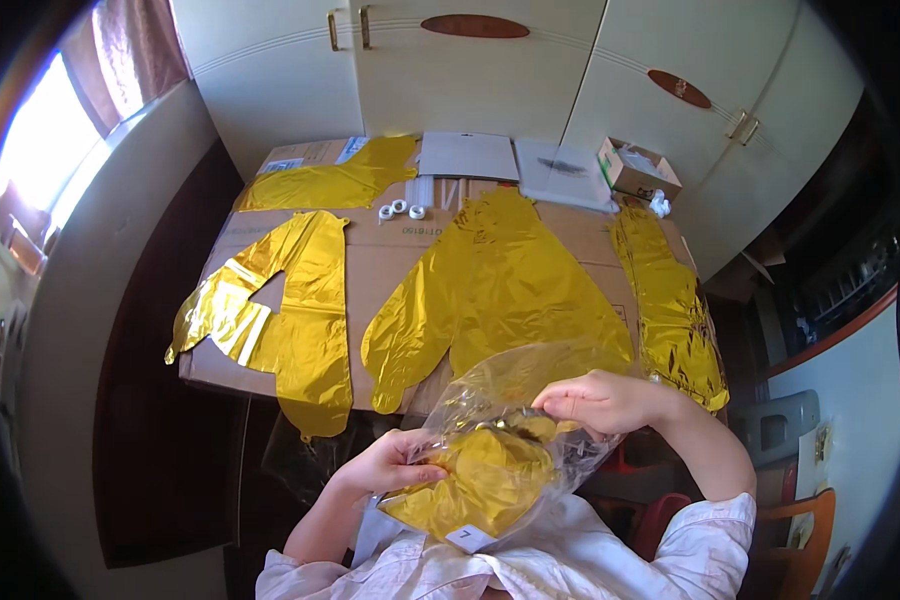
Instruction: Unfolding and arranging gold metallic foil balloons on a workspace table.
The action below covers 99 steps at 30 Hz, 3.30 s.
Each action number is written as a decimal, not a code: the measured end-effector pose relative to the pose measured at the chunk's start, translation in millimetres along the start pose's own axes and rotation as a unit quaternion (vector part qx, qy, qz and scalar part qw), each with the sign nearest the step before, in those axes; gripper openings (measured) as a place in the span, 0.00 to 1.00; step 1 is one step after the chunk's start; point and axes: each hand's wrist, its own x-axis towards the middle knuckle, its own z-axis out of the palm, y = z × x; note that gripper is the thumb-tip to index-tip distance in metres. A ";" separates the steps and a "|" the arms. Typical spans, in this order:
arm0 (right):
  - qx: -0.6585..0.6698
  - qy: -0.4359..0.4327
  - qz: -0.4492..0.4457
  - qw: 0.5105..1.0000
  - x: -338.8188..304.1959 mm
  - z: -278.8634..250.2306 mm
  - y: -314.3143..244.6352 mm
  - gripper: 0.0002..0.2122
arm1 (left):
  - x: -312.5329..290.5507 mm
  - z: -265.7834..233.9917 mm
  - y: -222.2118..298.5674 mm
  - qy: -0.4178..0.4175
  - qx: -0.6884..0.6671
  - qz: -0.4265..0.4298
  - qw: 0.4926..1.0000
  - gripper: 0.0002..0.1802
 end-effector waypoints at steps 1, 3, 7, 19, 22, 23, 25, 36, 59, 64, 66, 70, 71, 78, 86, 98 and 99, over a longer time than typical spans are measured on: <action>-0.033 -0.011 -0.028 0.999 4.3 1.0 2.2 0.19 | 0.8 -0.6 -0.8 -0.004 0.002 0.005 1.000 0.15; -0.096 -0.026 -0.086 0.991 13.0 1.9 9.0 0.22 | 0.8 -0.3 -3.1 -0.010 -0.008 0.006 1.000 0.16; -0.148 -0.062 -0.081 0.984 25.5 9.7 -0.5 0.26 | 0.1 0.7 -5.5 -0.031 -0.015 0.018 0.999 0.20; -0.126 0.009 -0.098 0.987 39.4 28.2 -1.8 0.20 | 7.4 5.6 0.7 -0.044 -0.010 -0.005 0.999 0.34; -0.171 0.056 -0.154 0.972 22.2 22.2 -4.3 0.16 | 5.5 5.1 19.5 -0.101 -0.048 0.003 0.994 0.37; -0.131 0.079 -0.137 0.979 12.4 20.9 -15.7 0.13 | -3.8 1.4 18.7 -0.083 -0.050 -0.040 0.994 0.36; -0.166 0.127 -0.155 0.966 -11.2 13.2 -39.6 0.11 | -17.5 -14.9 9.9 -0.082 0.081 -0.020 0.993 0.31; 0.297 0.398 -0.486 0.719 -57.3 -20.9 20.3 0.22 | -111.5 -56.6 31.1 0.081 0.053 0.087 0.992 0.15; 0.411 0.569 -0.342 0.625 -59.7 -5.7 116.1 0.17 | -236.2 -229.4 -354.9 0.451 0.504 -0.420 0.605 0.15; 0.392 0.615 -0.269 0.629 -73.0 19.2 119.3 0.17 | -178.8 -251.1 -408.0 0.304 0.570 -0.406 0.646 0.20; 0.373 0.649 -0.250 0.614 -70.9 31.6 106.7 0.18 | -161.3 -250.9 -418.3 0.244 0.582 -0.408 0.659 0.20; 0.353 0.692 -0.206 0.596 -75.3 48.9 106.9 0.17 | -145.9 -244.8 -432.6 0.200 0.587 -0.420 0.663 0.19; 0.361 0.691 -0.198 0.594 -72.7 51.1 101.8 0.17 | -145.7 -245.4 -436.1 0.198 0.585 -0.420 0.664 0.19; 0.352 0.682 -0.211 0.606 -54.1 58.6 85.1 0.20 | -138.0 -256.8 -437.8 0.210 0.584 -0.410 0.668 0.17; 0.362 0.648 -0.246 0.624 -31.4 48.8 84.4 0.18 | -163.4 -256.4 -392.1 0.384 0.522 -0.286 0.706 0.16; 0.480 0.509 -0.308 0.644 48.6 34.4 57.4 0.14 | -81.3 -98.5 -6.0 0.607 0.551 0.202 0.536 0.19; 0.470 0.504 -0.308 0.655 53.4 36.1 57.6 0.13 | -53.5 -79.3 12.2 0.549 0.554 0.251 0.573 0.25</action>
